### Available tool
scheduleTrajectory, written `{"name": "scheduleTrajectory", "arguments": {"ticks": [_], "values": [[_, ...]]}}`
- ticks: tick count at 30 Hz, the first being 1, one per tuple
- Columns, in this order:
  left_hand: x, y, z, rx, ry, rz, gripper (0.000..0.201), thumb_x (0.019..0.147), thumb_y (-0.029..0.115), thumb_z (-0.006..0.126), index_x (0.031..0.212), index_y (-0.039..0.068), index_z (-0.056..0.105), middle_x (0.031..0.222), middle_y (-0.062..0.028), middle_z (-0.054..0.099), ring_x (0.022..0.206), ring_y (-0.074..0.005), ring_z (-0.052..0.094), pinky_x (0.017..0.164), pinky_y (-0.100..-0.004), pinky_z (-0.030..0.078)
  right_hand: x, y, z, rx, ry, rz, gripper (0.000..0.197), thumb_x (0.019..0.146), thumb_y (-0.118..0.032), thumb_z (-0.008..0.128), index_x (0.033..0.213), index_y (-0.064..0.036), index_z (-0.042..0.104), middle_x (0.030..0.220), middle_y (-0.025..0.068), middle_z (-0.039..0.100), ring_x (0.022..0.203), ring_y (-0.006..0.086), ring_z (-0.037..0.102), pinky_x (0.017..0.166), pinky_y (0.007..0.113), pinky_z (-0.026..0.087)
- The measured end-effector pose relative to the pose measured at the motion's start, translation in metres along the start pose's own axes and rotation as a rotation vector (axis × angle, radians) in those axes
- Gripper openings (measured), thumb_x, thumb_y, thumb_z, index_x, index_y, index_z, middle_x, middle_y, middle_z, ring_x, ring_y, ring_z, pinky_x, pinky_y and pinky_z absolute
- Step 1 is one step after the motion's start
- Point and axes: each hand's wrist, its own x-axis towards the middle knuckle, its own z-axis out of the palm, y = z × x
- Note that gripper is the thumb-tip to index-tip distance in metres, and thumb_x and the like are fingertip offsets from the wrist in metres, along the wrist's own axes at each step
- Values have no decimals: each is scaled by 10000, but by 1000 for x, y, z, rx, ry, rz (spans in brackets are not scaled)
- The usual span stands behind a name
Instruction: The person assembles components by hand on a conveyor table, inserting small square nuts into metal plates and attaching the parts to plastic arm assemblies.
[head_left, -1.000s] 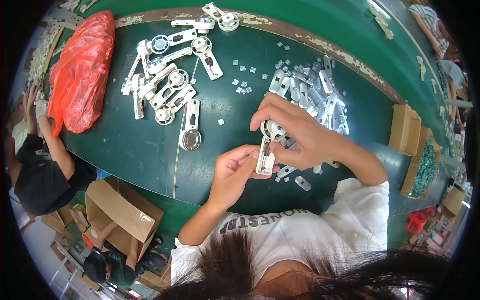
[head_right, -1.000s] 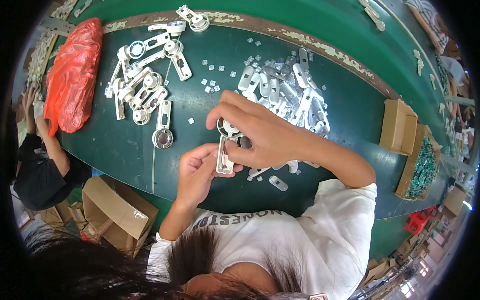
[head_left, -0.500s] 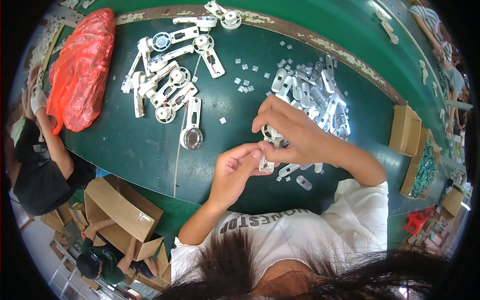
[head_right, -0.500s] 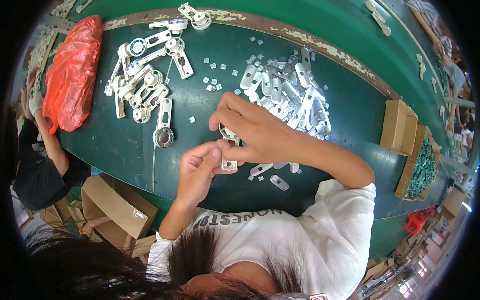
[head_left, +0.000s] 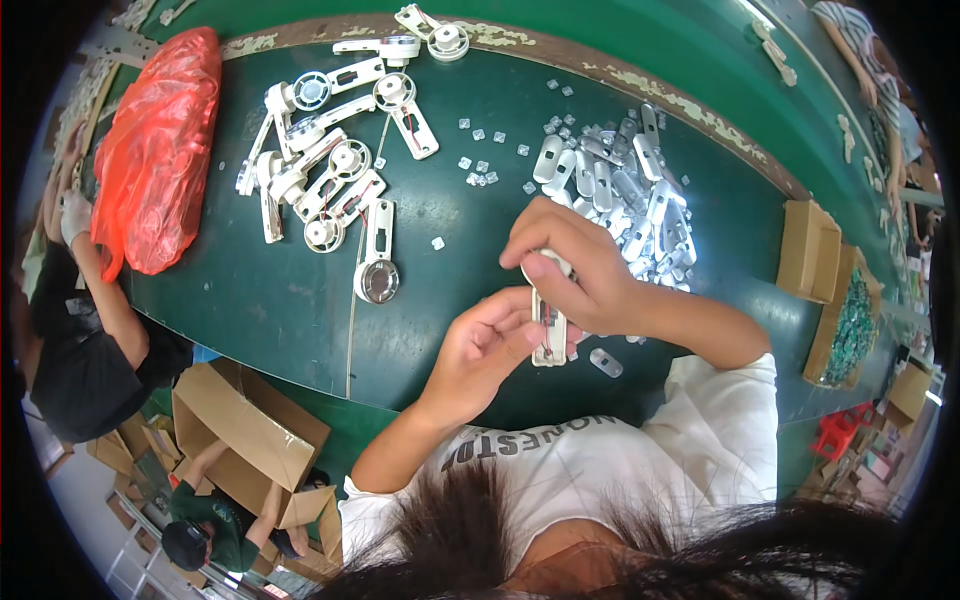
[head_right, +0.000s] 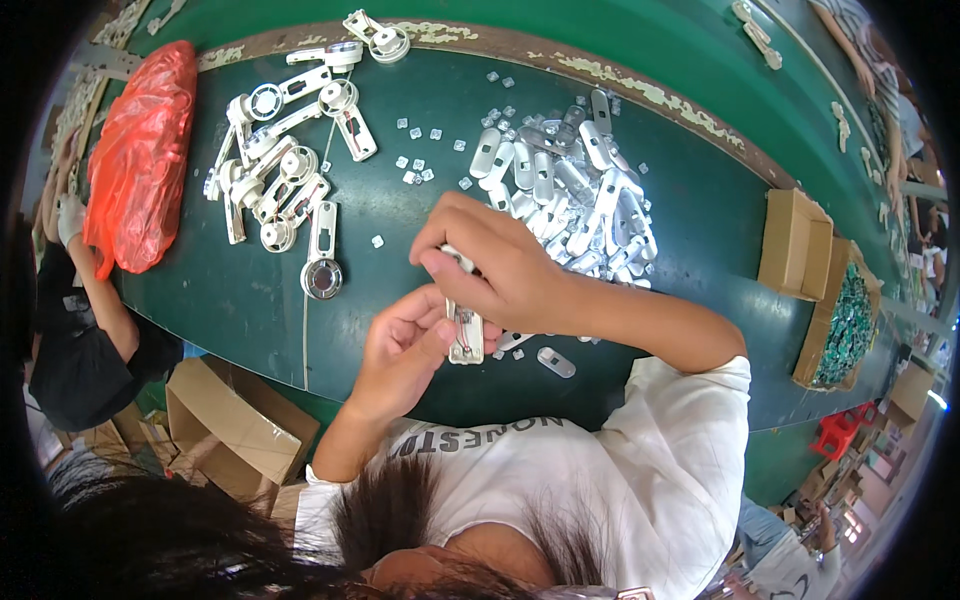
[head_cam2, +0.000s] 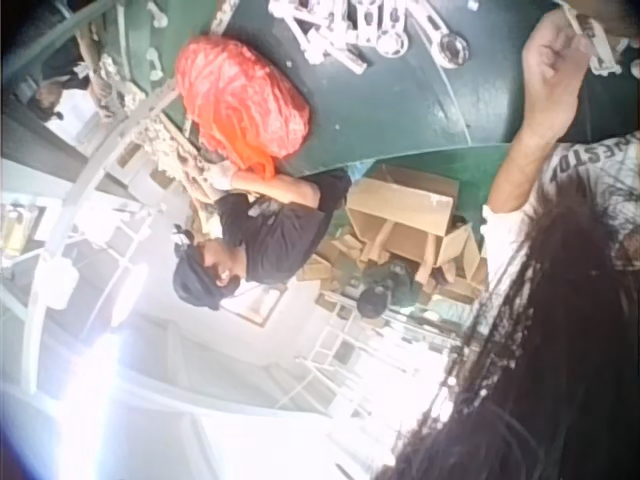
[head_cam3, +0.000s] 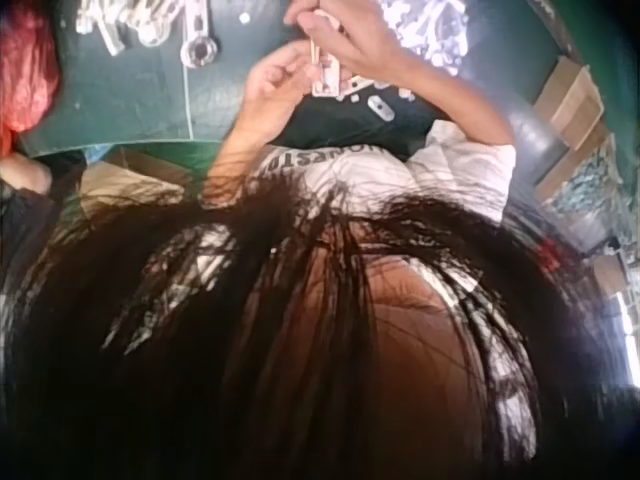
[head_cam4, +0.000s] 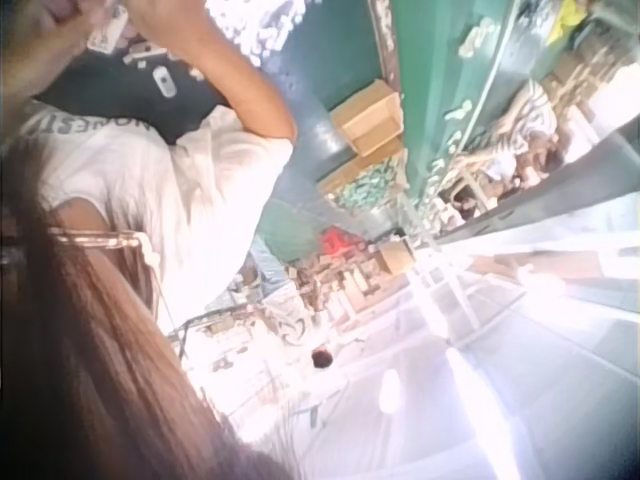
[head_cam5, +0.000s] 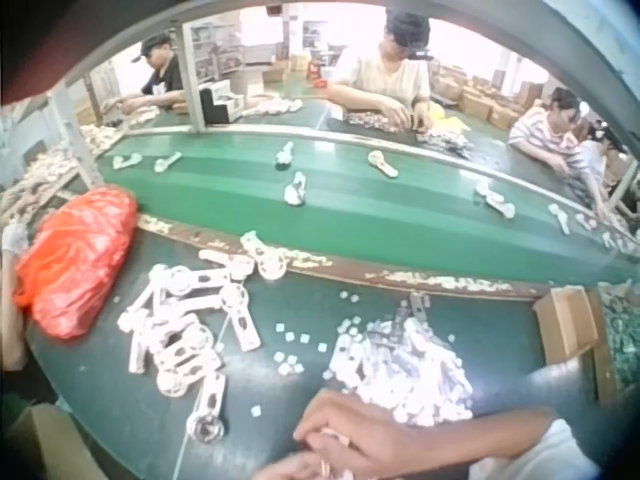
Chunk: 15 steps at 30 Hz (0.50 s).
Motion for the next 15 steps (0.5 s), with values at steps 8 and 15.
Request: {"name": "scheduleTrajectory", "arguments": {"ticks": [8, 15], "values": [[0, -3, 7, 44, -86, 123, 267, 968, 152, 436, 1163, -28, 468, 1037, -130, 606, 994, -153, 570, 865, -294, 446, -4, -3, -8, 74, -44, -1, 263, 959, -237, 415, 923, -10, 541, 849, 120, 513, 707, 199, 495, 624, 295, 415], [-2, 5, 6, 203, -251, -22, 264, 986, 178, 368, 1176, -3, 394, 906, -126, 603, 640, -144, 613, 585, -246, 509, -20, 1, -11, -222, 119, -317, 287, 953, -231, 400, 939, 14, 549, 800, 140, 544, 612, 208, 530, 503, 288, 433]]}}
